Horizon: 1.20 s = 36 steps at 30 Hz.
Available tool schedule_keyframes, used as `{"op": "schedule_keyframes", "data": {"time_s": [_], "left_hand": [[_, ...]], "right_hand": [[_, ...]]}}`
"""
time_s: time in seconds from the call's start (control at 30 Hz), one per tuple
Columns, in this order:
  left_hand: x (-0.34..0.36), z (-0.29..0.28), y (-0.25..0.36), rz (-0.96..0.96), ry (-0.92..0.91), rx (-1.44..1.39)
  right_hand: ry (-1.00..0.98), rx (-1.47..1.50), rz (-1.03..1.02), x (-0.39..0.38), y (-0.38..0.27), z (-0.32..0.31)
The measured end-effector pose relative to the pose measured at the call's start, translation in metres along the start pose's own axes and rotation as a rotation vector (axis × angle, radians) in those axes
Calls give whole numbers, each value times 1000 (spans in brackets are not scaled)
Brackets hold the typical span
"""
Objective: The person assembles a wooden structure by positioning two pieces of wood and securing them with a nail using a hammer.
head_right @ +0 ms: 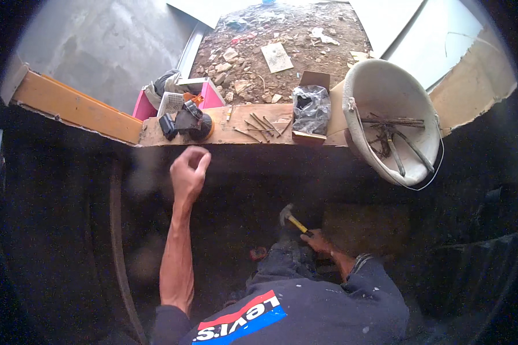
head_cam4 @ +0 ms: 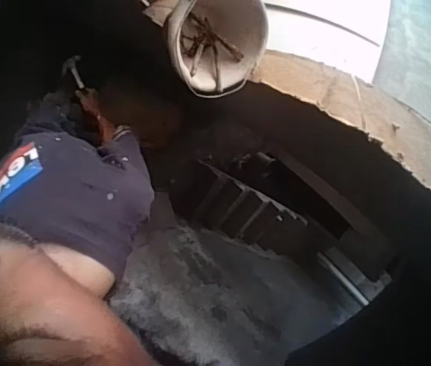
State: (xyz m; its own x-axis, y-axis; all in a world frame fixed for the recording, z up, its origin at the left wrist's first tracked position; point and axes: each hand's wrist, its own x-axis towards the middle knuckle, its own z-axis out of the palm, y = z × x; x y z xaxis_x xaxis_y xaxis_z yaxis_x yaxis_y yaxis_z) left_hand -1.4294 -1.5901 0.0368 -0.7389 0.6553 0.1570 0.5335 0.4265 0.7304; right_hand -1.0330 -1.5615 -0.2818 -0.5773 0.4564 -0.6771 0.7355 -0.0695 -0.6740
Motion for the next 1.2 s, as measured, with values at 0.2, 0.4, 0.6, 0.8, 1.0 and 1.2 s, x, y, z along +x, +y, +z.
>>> {"op": "schedule_keyframes", "data": {"time_s": [0.2, 0.4, 0.6, 0.8, 1.0, 1.2], "left_hand": [[83, 53, 42, 110, -266, 120], [115, 109, 30, -72, -408, 116], [127, 131, 31, -122, -420, 153], [149, 114, 40, 131, -368, 122], [150, 123, 17, 612, -466, 180], [132, 150, 14, 743, -557, 220]], "right_hand": [[117, 137, 59, -11, 39, 0], [230, 53, 197, -28, 69, 11], [252, 68, 322, -51, 76, 12], [276, 94, 350, -62, 81, 13], [285, -15, 332, -49, 101, 9], [256, 170, 362, -50, 53, -13]]}}
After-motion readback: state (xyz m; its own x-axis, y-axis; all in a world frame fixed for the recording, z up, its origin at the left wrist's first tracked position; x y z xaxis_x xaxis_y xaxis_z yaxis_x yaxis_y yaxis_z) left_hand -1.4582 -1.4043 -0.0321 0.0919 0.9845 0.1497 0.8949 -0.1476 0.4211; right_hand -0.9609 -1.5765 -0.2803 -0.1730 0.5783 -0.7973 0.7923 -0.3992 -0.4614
